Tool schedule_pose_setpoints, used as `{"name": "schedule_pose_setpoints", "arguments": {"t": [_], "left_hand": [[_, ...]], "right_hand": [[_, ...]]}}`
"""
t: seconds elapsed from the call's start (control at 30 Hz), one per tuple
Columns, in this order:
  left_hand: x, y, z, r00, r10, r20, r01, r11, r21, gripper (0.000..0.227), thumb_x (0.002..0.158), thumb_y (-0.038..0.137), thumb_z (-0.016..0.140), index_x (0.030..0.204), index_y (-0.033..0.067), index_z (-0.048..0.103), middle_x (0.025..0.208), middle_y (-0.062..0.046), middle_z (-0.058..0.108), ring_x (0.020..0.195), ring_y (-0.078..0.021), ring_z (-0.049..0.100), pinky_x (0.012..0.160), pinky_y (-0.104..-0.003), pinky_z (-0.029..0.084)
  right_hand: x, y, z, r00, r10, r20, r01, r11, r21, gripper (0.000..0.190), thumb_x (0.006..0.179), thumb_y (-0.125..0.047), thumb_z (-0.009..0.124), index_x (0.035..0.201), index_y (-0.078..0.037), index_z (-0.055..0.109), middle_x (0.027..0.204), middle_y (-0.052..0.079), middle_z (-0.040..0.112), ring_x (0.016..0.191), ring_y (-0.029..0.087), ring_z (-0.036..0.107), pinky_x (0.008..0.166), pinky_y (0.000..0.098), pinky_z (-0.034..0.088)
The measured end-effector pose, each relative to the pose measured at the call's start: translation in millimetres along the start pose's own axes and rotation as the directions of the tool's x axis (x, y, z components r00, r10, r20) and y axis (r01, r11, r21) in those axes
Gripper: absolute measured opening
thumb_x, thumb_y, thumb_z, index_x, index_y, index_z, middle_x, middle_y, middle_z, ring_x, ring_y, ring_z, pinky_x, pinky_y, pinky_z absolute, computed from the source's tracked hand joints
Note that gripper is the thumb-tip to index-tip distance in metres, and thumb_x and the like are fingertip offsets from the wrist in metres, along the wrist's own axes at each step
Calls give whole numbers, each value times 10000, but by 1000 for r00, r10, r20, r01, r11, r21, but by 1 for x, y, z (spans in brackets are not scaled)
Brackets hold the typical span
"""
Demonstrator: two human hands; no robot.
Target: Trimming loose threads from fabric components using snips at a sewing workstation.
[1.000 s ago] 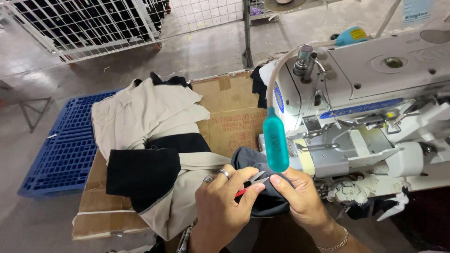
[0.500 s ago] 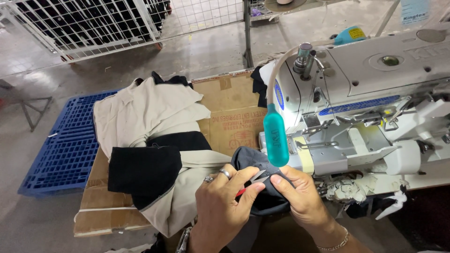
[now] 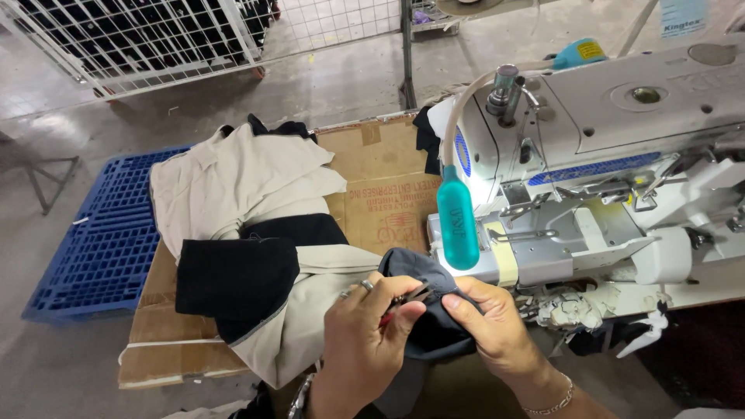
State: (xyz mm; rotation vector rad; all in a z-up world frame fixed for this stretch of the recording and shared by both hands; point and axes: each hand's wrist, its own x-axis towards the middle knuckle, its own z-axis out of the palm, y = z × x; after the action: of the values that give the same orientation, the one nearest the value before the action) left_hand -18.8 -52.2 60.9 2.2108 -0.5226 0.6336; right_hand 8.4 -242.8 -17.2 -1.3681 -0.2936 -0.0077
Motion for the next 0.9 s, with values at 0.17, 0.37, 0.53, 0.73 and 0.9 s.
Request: {"name": "schedule_pose_setpoints", "arguments": {"t": [0.17, 0.37, 0.53, 0.73, 0.9], "left_hand": [[-5, -1, -3, 1000, -5, -2, 5, 988, 152, 305, 979, 462, 597, 1144, 250, 742, 774, 42, 603, 638, -207, 611, 621, -359, 504], [-9, -2, -2, 996, 71, -47, -57, 967, 248, 277, 953, 449, 666, 1130, 249, 741, 764, 25, 600, 633, -236, 606, 604, -372, 488], [-9, -2, -2, 992, 111, -65, -88, 954, 287, 265, 953, 430, 688, 1133, 241, 737, 773, 28, 599, 649, -219, 608, 650, -361, 479], [-10, -2, -2, 989, 133, -64, -108, 949, 298, 266, 942, 410, 722, 1135, 227, 740, 759, 18, 581, 686, -193, 627, 686, -353, 485], [-9, 0, -5, 987, 142, -72, -113, 943, 313, 254, 936, 408, 732, 1118, 231, 739, 781, 20, 610, 674, -199, 636, 716, -354, 500]], "right_hand": [[-1, -4, 3, 1000, 21, -10, -21, 998, 66, 252, 945, -121, 647, 1098, 30, 778, 978, 87, 777, 877, 146, 675, 820, 289, 554], [-2, 3, 2, 999, 29, -17, -28, 999, 42, 208, 935, -100, 655, 1051, 17, 782, 934, 75, 762, 844, 136, 657, 796, 281, 541], [-3, 0, 3, 1000, 25, -9, -24, 999, 47, 207, 943, -93, 643, 1055, 17, 778, 913, 71, 751, 814, 132, 644, 765, 276, 536], [-4, 1, 3, 1000, 20, -2, -20, 999, 46, 200, 937, -86, 652, 1048, 17, 783, 914, 69, 758, 819, 131, 651, 767, 275, 542], [-3, 3, 2, 1000, 21, 14, -21, 1000, 14, 226, 935, -109, 663, 1076, 15, 789, 964, 62, 772, 874, 129, 660, 820, 281, 542]]}}
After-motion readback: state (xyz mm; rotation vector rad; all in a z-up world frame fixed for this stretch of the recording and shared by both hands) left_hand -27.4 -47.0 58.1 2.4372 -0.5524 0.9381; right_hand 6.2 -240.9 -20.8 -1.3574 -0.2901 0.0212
